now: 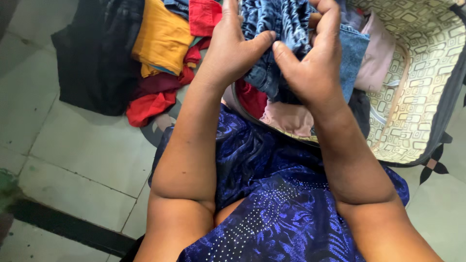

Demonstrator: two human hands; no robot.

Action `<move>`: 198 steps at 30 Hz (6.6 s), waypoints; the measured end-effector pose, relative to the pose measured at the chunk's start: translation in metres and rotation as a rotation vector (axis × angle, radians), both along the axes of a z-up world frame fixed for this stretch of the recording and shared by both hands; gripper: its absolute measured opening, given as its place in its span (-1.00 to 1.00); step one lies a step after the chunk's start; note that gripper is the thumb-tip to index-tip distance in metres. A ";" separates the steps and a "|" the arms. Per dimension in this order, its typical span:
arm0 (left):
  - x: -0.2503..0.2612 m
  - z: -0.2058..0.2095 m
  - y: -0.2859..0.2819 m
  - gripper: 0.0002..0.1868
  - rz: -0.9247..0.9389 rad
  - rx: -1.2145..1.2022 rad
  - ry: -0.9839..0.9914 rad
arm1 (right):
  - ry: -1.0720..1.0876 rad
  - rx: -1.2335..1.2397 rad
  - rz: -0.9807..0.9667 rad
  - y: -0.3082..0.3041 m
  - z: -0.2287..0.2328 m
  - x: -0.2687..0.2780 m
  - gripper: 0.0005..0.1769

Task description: The person folds and places several garments into an open suitcase. They handle denim shorts, black pants, and yellow shorts, folding each item and arranging them inside the suitcase.

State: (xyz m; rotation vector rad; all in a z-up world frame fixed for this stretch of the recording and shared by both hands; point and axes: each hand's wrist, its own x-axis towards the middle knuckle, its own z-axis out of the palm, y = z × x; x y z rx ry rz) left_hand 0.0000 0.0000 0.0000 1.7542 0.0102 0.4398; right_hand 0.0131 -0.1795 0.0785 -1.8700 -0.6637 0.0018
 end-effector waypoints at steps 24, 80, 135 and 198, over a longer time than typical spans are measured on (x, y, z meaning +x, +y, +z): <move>-0.002 0.018 0.012 -0.17 0.212 0.252 0.276 | 0.047 -0.081 0.296 -0.014 -0.028 -0.039 0.06; 0.020 -0.026 -0.026 -0.04 0.208 0.453 0.422 | 0.282 -0.672 0.027 -0.194 -0.053 -0.018 -0.42; -0.014 0.039 0.009 -0.11 0.181 0.601 0.385 | 0.682 0.036 0.310 -0.151 -0.110 0.011 0.03; 0.001 -0.047 -0.173 -0.19 -0.393 0.969 0.340 | 0.745 0.360 -0.309 -0.200 -0.191 0.047 -0.30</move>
